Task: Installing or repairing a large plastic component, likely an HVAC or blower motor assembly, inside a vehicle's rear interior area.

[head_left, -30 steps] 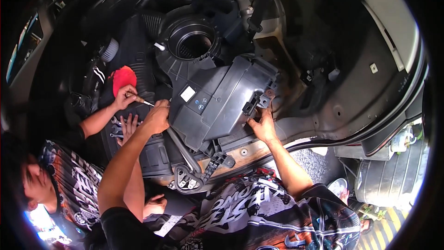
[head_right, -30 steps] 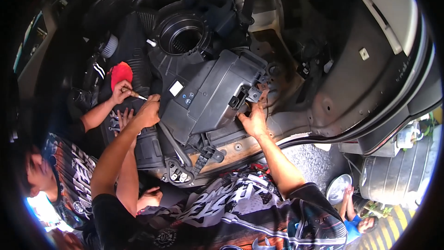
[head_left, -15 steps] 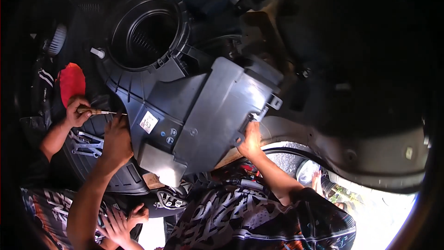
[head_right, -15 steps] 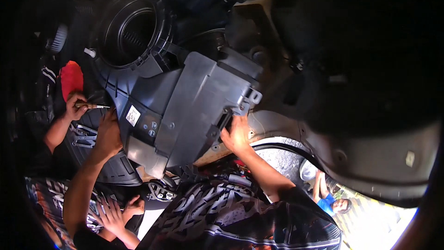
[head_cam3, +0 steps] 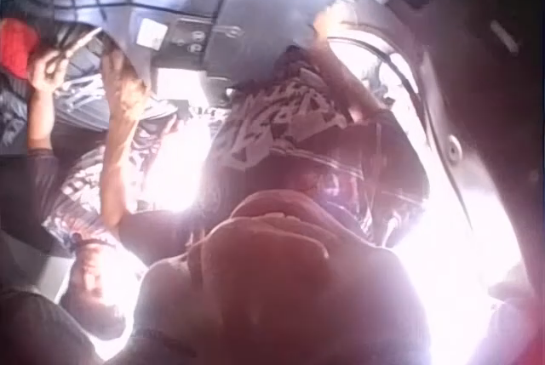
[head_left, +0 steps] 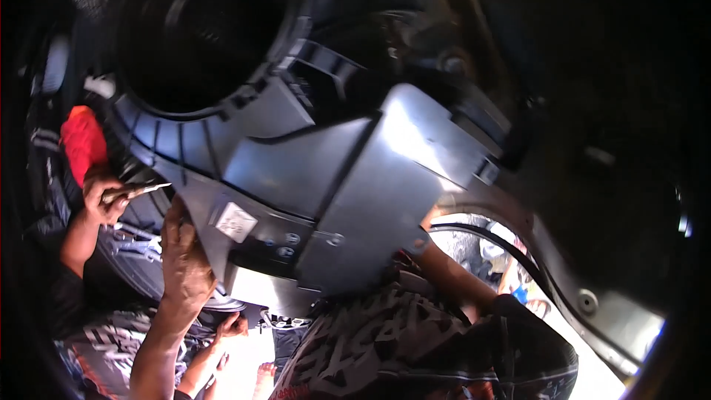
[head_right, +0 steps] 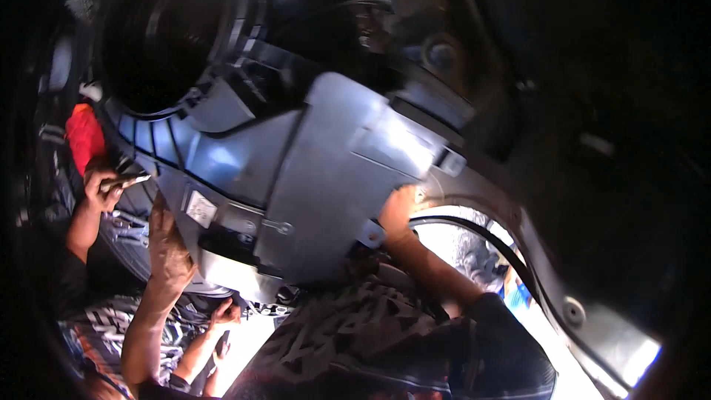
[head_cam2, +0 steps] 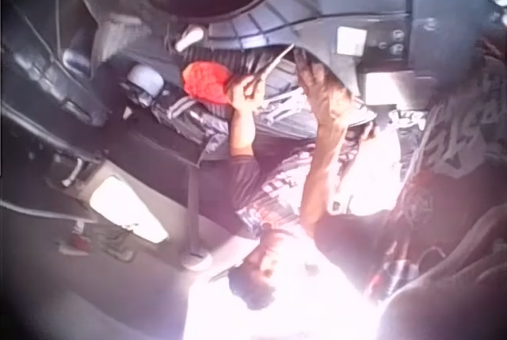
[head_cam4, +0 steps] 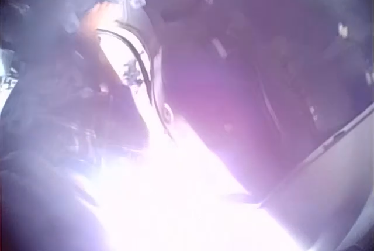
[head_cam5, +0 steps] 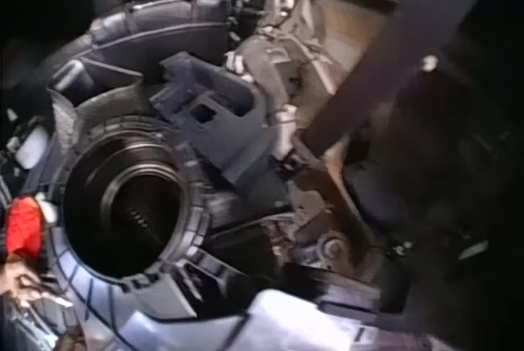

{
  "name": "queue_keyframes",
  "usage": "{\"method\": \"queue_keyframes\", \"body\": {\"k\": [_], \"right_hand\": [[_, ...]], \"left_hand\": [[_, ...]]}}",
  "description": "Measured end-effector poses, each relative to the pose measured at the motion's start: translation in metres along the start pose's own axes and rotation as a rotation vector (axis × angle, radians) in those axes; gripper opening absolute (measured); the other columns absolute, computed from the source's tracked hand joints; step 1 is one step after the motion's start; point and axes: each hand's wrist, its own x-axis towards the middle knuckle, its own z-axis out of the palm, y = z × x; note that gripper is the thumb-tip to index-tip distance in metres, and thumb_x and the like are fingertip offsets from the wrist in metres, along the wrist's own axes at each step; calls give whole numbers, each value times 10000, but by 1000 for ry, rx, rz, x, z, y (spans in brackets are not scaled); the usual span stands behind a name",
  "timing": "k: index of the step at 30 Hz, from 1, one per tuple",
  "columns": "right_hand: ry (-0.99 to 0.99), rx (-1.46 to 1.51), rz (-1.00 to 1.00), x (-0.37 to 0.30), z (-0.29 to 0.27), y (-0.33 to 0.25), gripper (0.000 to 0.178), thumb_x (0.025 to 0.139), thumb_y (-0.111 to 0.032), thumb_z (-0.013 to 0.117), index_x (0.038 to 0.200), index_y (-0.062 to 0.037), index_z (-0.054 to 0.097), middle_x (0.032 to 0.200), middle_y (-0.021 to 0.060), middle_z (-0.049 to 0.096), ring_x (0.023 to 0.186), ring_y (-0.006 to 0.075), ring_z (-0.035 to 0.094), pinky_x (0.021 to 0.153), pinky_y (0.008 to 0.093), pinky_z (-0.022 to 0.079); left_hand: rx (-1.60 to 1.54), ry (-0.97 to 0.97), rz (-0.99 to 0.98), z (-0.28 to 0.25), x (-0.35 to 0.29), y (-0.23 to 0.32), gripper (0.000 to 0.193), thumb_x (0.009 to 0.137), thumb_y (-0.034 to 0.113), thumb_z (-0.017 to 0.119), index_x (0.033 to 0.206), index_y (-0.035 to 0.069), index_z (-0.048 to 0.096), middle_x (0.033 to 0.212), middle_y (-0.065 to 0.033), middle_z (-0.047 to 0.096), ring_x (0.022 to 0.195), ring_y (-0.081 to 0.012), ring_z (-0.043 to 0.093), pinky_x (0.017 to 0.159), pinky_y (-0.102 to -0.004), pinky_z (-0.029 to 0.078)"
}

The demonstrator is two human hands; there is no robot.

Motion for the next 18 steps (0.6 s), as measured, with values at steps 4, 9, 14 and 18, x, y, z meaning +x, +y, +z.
{"method": "queue_keyframes", "body": {"k": [4, 9, 14, 18], "right_hand": [[271, 53, -40, 18, -50, -39, 571, 655, -288, 718, 1106, 25, 564, 1001, 197, 522, 953, 393, 489, 834, 515, 388], [512, 302, -112, 36, -75, -38, 574, 706, -308, 691, 1156, 16, 542, 1009, 194, 514, 940, 364, 491, 818, 486, 397], [605, 329, -95, 33, -84, -44, 649, 753, -332, 672, 1287, 2, 515, 1199, 203, 551, 1068, 359, 519, 908, 472, 423], [692, 415, -160, 38, -72, -40, 673, 791, -376, 680, 1315, 9, 507, 1216, 198, 596, 1042, 358, 565, 915, 459, 448]], "left_hand": [[-631, -224, -81, -11, 2, 0, 379, 898, 4, 618, 1261, -13, 513, 1071, -149, 656, 892, -294, 705, 830, -369, 619], [-85, -355, 350, -31, 41, 9, 188, 805, 118, 664, 940, -10, 691, 873, -140, 712, 849, -253, 690, 809, -392, 544], [218, -219, 407, -22, 47, -95, 463, 812, 95, 632, 1230, -78, 537, 1273, -268, 544, 1267, -403, 455, 1093, -403, 335], [166, -90, 460, -1, 47, -82, 582, 872, 59, 583, 1387, -124, 380, 1363, -329, 451, 1292, -470, 427, 1118, -448, 305]]}}
